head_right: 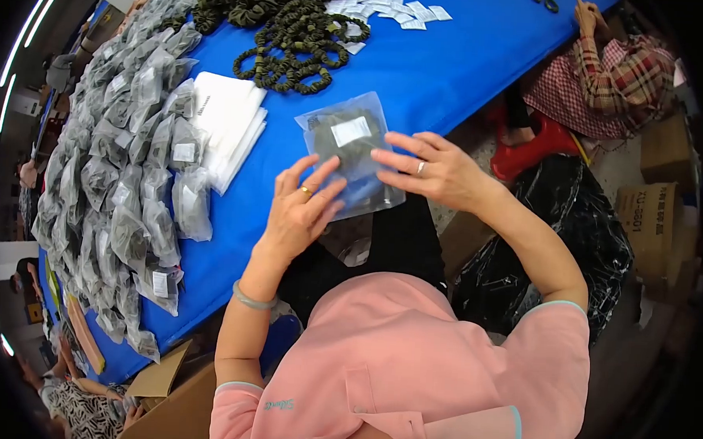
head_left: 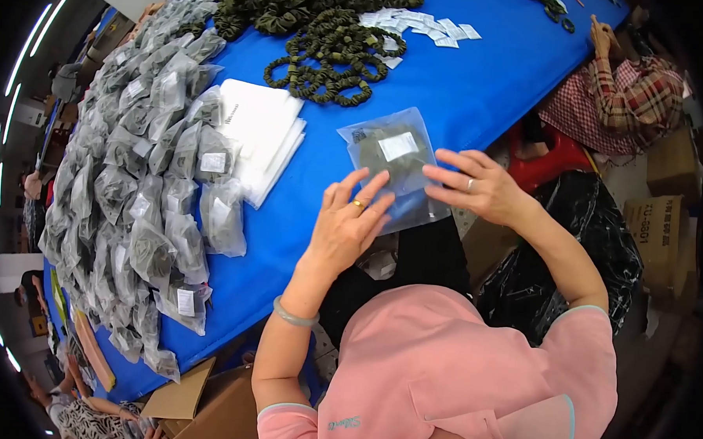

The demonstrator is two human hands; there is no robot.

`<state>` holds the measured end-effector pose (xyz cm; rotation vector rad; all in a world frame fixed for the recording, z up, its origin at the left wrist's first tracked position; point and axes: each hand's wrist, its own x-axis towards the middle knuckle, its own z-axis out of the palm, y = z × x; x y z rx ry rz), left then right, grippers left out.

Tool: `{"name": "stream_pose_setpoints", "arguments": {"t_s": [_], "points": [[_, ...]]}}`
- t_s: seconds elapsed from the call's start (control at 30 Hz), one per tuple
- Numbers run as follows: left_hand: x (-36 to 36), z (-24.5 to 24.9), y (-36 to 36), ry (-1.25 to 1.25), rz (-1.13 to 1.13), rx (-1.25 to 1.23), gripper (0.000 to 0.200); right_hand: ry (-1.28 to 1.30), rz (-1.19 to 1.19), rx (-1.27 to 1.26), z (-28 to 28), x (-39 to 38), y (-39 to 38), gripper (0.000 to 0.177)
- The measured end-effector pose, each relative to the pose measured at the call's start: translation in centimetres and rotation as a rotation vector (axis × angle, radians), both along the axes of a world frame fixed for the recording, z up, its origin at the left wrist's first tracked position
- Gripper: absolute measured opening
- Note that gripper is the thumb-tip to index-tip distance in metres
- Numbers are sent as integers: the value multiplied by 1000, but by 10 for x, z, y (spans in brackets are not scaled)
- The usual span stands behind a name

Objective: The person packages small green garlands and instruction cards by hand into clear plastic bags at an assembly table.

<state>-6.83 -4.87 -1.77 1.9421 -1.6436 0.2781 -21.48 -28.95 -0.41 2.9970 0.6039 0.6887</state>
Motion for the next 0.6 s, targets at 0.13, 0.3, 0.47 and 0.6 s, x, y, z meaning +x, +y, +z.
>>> {"name": "stream_pose_setpoints", "arguments": {"t_s": [0.13, 0.3, 0.47, 0.6], "points": [[-2, -22, -2, 409, 159, -139, 6, 151, -165, 1110, -32, 18, 7, 2], [-12, -14, -16, 1020, 476, -144, 17, 179, -394, 1424, -27, 29, 20, 7], [-6, 5, -28, 728, 708, 225, 18, 225, -660, 1263, -25, 39, 27, 9], [-6, -6, -32, 559, 744, 124, 29, 75, -770, 1085, -20, 43, 32, 10]]}}
